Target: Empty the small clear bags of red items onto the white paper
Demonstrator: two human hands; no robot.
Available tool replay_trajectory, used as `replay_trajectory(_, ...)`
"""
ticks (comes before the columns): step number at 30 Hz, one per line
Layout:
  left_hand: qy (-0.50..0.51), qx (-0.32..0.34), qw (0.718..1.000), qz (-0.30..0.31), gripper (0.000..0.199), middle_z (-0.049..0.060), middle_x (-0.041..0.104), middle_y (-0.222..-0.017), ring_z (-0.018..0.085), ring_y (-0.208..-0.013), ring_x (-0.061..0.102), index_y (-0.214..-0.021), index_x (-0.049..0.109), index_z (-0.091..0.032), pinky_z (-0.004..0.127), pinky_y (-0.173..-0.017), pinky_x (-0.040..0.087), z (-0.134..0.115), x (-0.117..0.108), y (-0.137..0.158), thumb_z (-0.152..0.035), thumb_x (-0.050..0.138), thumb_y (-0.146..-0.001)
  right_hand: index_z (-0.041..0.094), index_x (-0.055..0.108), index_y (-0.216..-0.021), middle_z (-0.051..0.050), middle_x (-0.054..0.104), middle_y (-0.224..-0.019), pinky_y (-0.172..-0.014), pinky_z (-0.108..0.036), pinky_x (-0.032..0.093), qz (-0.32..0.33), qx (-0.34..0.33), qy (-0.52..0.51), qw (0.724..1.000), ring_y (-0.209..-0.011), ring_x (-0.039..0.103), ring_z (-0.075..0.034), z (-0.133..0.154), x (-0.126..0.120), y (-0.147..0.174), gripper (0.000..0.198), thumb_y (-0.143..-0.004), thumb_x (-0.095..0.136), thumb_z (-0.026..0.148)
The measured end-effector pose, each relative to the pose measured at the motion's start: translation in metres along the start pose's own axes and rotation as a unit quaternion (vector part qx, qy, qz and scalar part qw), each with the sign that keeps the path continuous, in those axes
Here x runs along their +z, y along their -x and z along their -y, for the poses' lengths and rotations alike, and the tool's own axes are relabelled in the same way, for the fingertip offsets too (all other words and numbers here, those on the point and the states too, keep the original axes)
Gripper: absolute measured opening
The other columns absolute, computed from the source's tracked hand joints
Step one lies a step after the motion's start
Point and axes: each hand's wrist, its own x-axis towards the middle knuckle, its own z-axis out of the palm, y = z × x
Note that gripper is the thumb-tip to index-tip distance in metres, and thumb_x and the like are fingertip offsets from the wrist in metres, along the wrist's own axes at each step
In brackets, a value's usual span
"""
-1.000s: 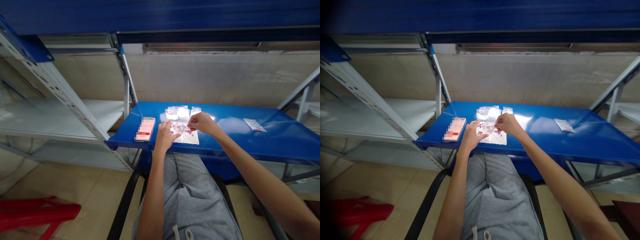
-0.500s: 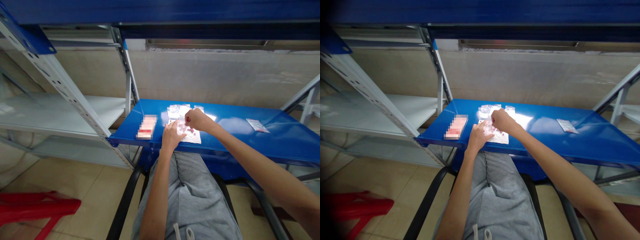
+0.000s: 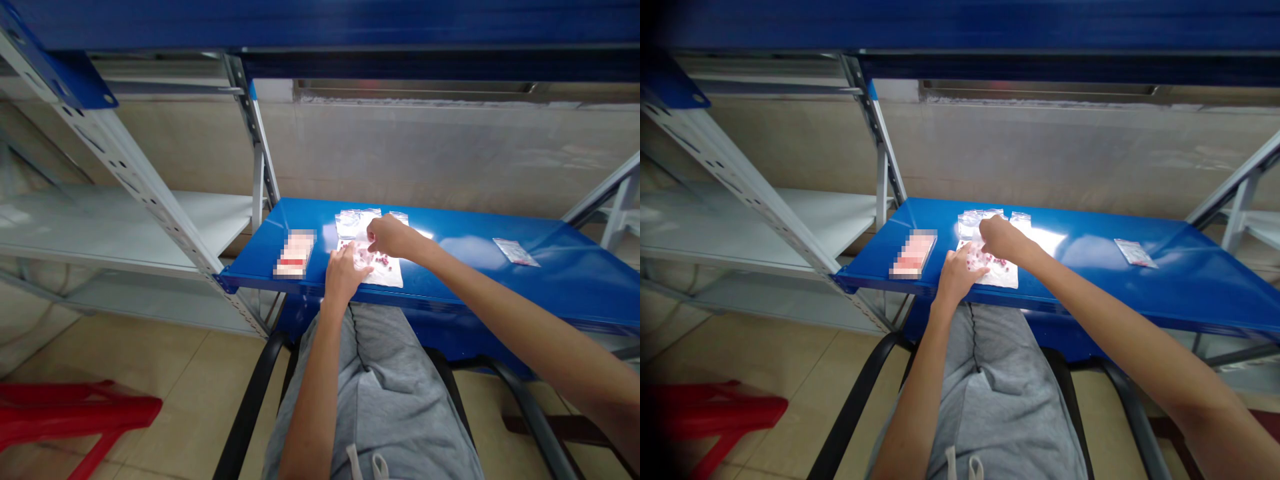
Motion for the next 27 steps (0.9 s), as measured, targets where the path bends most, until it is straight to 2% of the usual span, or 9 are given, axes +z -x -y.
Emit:
replay_trajectory(7, 0.005, 0.003, 1.0, -0.005, 0.07, 0.017, 0.069, -0.127, 0.034, -0.114, 0.061, -0.139, 0.055, -0.014, 0.044, -0.1, 0.047, 0.0, 0.001, 0.0, -0.035, 0.083, -0.078, 0.016, 0.078, -0.086, -0.01, 0.076, -0.078, -0.061, -0.03, 0.042, -0.037, 0.02, -0.062, 0.997, -0.075, 0.071, -0.027, -0.005, 0.0, 0.004, 0.015, -0.075, 0.084, 0.023)
replay_trajectory(13, 0.005, 0.003, 1.0, -0.008, 0.073, 0.017, 0.069, -0.125, 0.034, -0.114, 0.061, -0.14, 0.054, -0.014, 0.043, -0.099, 0.047, 0.001, 0.001, 0.001, -0.035, 0.084, -0.077, 0.017, 0.078, -0.086, -0.007, 0.077, -0.084, -0.064, -0.028, 0.044, -0.07, 0.025, -0.086, 0.994, -0.073, 0.07, -0.022, -0.008, 0.003, 0.007, 0.011, -0.076, 0.078, 0.013)
replay_trajectory(17, 0.007, -0.001, 1.0, -0.002, 0.074, 0.018, 0.069, -0.126, 0.034, -0.115, 0.061, -0.141, 0.053, -0.012, 0.044, -0.1, 0.047, 0.001, 0.0, 0.001, -0.035, 0.083, -0.077, 0.017, 0.078, -0.087, -0.008, 0.078, -0.086, -0.067, -0.029, 0.045, -0.074, 0.03, -0.091, 0.993, -0.077, 0.071, -0.022, -0.008, 0.004, 0.008, 0.012, -0.077, 0.076, 0.011)
replay_trajectory(22, 0.011, 0.0, 1.0, -0.007, 0.075, 0.018, 0.068, -0.129, 0.034, -0.116, 0.061, -0.141, 0.053, -0.012, 0.045, -0.101, 0.047, 0.002, 0.002, 0.0, -0.036, 0.083, -0.077, 0.016, 0.077, -0.089, -0.007, 0.077, -0.083, -0.069, -0.029, 0.048, -0.07, 0.031, -0.122, 0.99, -0.072, 0.071, -0.021, -0.006, 0.001, 0.015, 0.011, -0.079, 0.077, 0.021)
replay_trajectory(25, 0.023, -0.003, 1.0, -0.013, 0.074, 0.017, 0.067, -0.131, 0.034, -0.119, 0.06, -0.142, 0.053, -0.015, 0.044, -0.103, 0.046, 0.003, 0.002, 0.001, -0.035, 0.083, -0.077, 0.017, 0.075, -0.09, -0.006, 0.076, -0.077, -0.062, -0.027, 0.048, -0.073, 0.068, -0.227, 0.969, -0.063, 0.069, -0.017, -0.009, 0.004, 0.024, 0.011, -0.086, 0.072, 0.026)
replay_trajectory(27, 0.032, -0.006, 0.999, -0.015, 0.074, 0.017, 0.067, -0.131, 0.034, -0.121, 0.06, -0.142, 0.053, -0.015, 0.044, -0.103, 0.046, 0.002, 0.001, 0.001, -0.035, 0.083, -0.077, 0.018, 0.073, -0.09, -0.006, 0.075, -0.073, -0.055, -0.025, 0.048, -0.079, 0.097, -0.322, 0.938, -0.057, 0.067, -0.016, -0.012, 0.011, 0.033, 0.014, -0.089, 0.069, 0.031)
